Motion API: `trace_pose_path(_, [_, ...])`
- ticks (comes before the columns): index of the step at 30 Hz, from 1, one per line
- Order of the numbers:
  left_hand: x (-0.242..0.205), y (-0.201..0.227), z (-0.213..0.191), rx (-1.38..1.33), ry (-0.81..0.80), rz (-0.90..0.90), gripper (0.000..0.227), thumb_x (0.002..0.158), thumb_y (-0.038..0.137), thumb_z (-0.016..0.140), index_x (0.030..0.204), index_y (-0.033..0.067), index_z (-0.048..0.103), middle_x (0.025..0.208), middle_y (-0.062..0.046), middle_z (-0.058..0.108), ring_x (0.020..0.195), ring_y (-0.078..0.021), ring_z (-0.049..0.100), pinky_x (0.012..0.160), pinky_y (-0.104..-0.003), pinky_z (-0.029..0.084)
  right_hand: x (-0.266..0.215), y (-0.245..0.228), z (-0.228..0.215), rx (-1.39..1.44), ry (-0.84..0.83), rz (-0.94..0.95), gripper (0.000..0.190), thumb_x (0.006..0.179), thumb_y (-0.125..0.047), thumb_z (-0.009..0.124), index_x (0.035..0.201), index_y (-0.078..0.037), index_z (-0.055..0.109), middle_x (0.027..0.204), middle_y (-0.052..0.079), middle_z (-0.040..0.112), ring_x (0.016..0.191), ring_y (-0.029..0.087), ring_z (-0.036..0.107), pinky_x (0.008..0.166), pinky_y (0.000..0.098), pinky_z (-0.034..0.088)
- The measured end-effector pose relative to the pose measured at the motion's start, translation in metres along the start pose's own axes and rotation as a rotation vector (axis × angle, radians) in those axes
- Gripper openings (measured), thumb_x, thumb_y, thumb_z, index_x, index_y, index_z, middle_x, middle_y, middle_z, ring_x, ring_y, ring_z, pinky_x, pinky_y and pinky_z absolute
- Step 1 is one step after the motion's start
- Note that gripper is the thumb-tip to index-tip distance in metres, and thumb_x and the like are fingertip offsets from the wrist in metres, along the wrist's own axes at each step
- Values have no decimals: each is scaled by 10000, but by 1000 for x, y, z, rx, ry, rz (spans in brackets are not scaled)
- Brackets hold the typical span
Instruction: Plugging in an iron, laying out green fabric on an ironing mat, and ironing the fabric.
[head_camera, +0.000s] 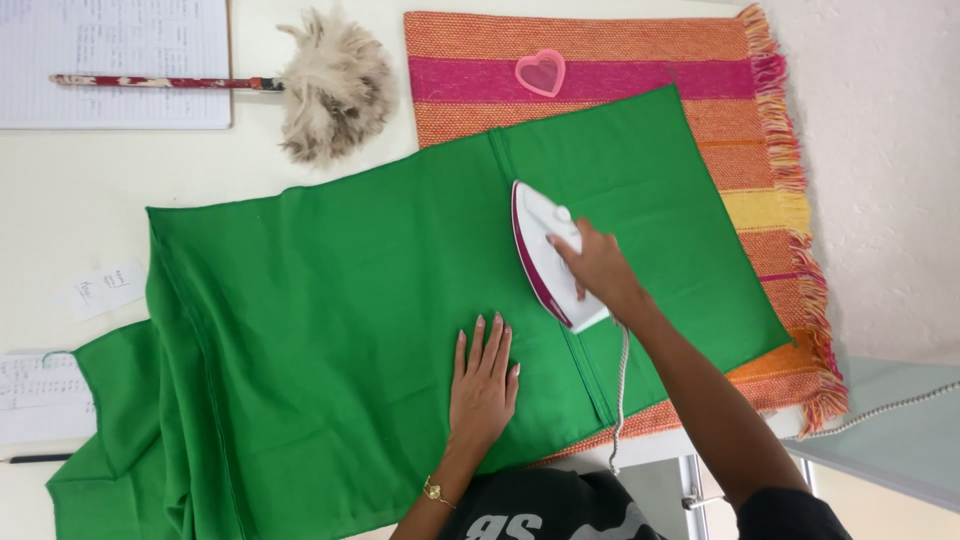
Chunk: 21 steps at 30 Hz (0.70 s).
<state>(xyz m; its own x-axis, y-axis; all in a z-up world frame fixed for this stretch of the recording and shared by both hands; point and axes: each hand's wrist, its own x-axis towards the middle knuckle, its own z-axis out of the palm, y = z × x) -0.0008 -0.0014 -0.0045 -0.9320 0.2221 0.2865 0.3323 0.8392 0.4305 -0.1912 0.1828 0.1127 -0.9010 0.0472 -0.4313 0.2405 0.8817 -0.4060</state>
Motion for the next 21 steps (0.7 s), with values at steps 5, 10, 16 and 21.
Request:
trace_pose_path(5, [0, 0, 0, 43, -76, -12, 642, 1153, 371, 413, 1709, 61, 324, 1819, -96, 251, 1687, -325, 197, 1370, -534, 181, 59, -35, -13, 67, -15, -20, 635, 1100, -513, 514, 1457, 12, 516, 992, 188, 762, 446, 207, 680, 573, 430, 641])
trace_pose_path(10, [0, 0, -1, 67, -87, -7, 652, 1148, 384, 405, 1711, 69, 315, 1827, -96, 230, 1693, -323, 169, 1374, -531, 156, 92, -53, -19, 90, 2, -57, 616, 1095, -539, 508, 1378, 6, 557, 848, 185, 762, 438, 238, 681, 658, 464, 619])
trace_pose_path(16, [-1, -1, 3, 95, -79, -8, 660, 1149, 401, 397, 1720, 85, 295, 1835, -84, 209, 1700, -315, 150, 1378, -521, 145, 116, -61, -26, 64, -16, -58, 640, 1098, -563, 491, 1398, 2, 534, 733, 144, 717, 455, 230, 679, 707, 488, 626])
trace_pose_path(21, [-3, 0, -1, 82, -70, 0, 655, 1149, 385, 414, 1713, 69, 312, 1825, -92, 235, 1691, -324, 180, 1374, -531, 172, 116, -60, -20, 100, 2, -52, 582, 1107, -537, 514, 1351, -10, 549, 703, 128, 718, 449, 215, 667, 672, 455, 612])
